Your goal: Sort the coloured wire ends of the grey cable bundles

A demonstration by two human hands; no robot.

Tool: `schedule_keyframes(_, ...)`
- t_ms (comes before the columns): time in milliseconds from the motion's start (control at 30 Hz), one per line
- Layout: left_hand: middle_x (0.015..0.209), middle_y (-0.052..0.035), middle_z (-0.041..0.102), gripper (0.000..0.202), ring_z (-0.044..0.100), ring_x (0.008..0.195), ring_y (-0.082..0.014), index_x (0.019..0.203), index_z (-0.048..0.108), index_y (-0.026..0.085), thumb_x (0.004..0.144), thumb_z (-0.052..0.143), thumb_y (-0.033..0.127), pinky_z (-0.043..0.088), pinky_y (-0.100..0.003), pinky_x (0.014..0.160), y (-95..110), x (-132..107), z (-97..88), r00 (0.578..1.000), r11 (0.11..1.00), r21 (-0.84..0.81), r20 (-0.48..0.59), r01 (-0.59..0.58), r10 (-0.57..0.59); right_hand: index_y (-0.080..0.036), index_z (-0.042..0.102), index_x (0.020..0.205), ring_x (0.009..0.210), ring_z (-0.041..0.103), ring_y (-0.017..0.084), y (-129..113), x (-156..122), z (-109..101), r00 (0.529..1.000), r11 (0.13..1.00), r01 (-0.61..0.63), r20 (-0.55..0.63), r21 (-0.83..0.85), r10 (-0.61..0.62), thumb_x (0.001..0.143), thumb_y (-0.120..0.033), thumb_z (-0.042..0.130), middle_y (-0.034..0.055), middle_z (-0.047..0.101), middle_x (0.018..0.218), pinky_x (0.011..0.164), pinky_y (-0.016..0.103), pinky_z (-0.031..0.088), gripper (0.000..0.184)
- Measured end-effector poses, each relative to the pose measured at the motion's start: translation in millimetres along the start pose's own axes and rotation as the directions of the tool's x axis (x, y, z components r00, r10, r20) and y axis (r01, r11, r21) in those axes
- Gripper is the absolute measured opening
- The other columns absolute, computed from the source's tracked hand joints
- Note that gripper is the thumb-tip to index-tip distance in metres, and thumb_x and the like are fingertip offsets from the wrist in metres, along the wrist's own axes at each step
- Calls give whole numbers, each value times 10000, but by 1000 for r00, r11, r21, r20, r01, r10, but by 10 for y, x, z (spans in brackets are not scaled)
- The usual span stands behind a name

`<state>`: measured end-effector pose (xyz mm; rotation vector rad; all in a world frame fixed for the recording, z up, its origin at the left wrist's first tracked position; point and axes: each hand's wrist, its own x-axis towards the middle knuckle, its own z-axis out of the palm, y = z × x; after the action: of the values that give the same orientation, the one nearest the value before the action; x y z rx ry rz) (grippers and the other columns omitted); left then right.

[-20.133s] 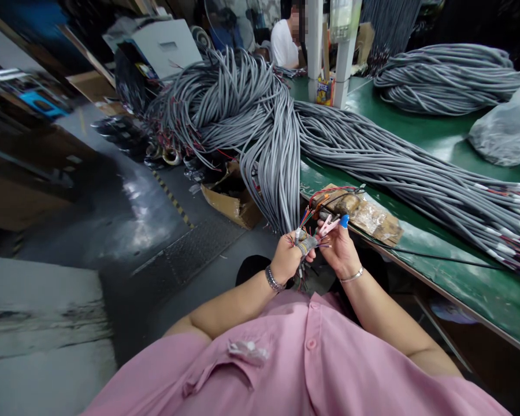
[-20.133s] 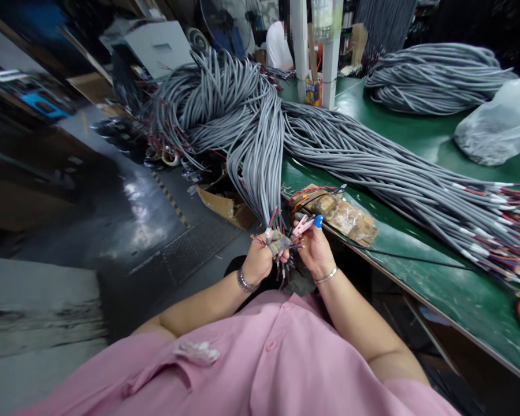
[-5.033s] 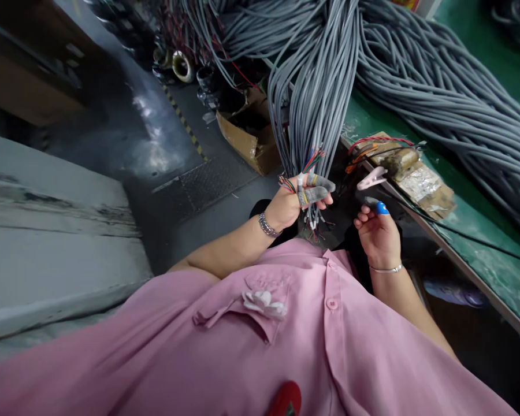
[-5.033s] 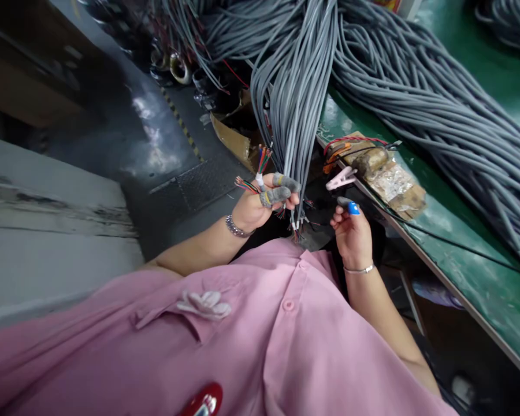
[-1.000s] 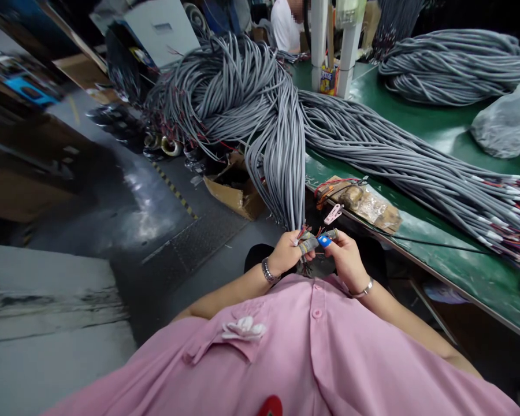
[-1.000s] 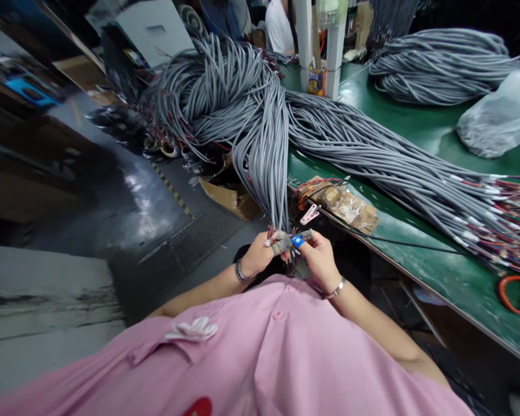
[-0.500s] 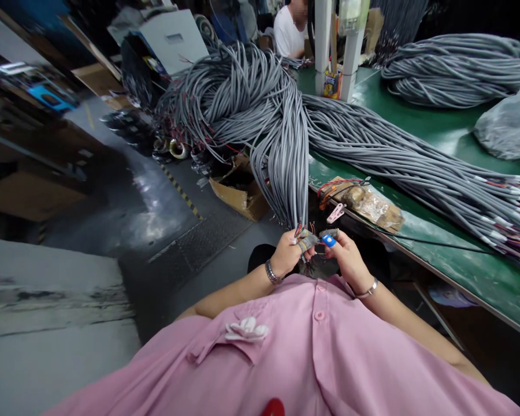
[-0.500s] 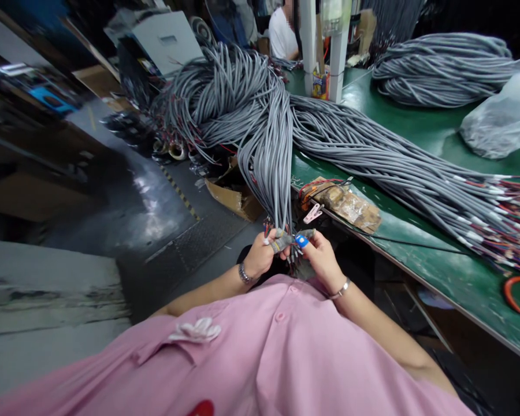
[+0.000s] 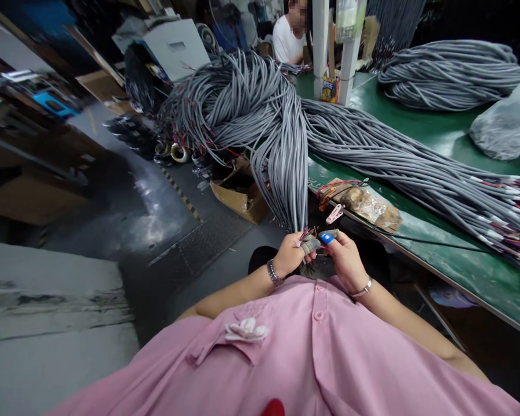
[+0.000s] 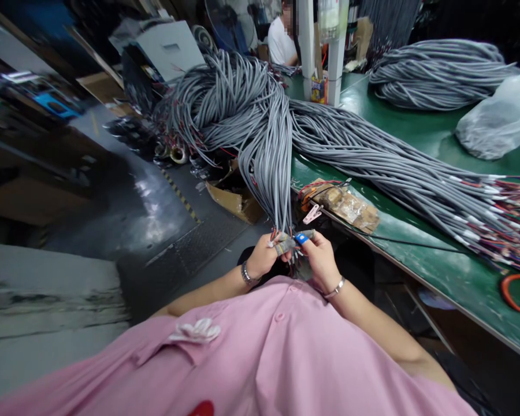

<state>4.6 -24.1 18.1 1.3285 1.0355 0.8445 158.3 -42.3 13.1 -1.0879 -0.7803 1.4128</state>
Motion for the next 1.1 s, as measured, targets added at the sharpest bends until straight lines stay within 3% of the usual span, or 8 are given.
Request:
schedule_keyframes(167,528,-9,587,362,512,448,-76,607,576,130,759,684,441,407,-195,452,45,24,-44,999,998,-43,12,36,-36,-219,602,755,561,435,95,-15,61,-129,995,984,32,-100,177,-14,747,-376,723,-50,519,653,559,237,409,199)
schedule_keyframes(367,462,7,549,319,447,379,-66,643,607,122,689,713,419,324,-189,389,103,160,-178,991,979,-163,88,119,-105,-201,650,833,570,470,101,46,226,-403,992,969,-90,-67,231,109,768,-551,678,2,584,749,527,237,440,357)
schedule_keyframes(533,457,16,541,280,407,351,-52,630,589,127,707,692,376,265,-183,359,181,279,-122,986,985,-112,112,134,-122,-190,669,854,572,495,95,7,360,-460,986,969,-169,44,178,164,760,-612,663,13,620,774,528,227,444,432)
schedule_keyframes(700,468,24,533,297,427,377,-55,588,540,143,750,661,361,319,-180,392,139,284,6,988,995,82,140,49,-60,-188,687,868,618,543,110,-100,283,-337,970,990,-141,204,27,132,727,-517,741,14,663,782,599,250,461,362)
schedule_keyframes(833,485,26,544,259,445,398,-56,621,559,142,763,653,336,343,-170,414,56,262,34,986,987,159,154,37,-62,-181,691,768,609,531,112,-80,226,-253,990,999,-26,135,-40,31,697,-419,783,-12,652,704,632,260,448,264)
schedule_keyframes(933,489,29,541,261,444,407,-58,630,556,145,764,656,344,355,-173,420,41,247,24,992,990,134,117,37,-53,-190,686,749,622,538,125,-19,229,-246,996,1000,-13,86,-28,16,705,-398,773,-12,653,709,645,273,453,229)
schedule_keyframes(1100,469,26,523,328,441,400,-59,584,538,144,746,676,394,345,-180,412,96,235,-37,993,997,61,105,39,-45,-201,624,696,540,446,88,69,326,-382,998,992,-17,-65,127,25,723,-387,764,-47,560,619,550,226,407,234)
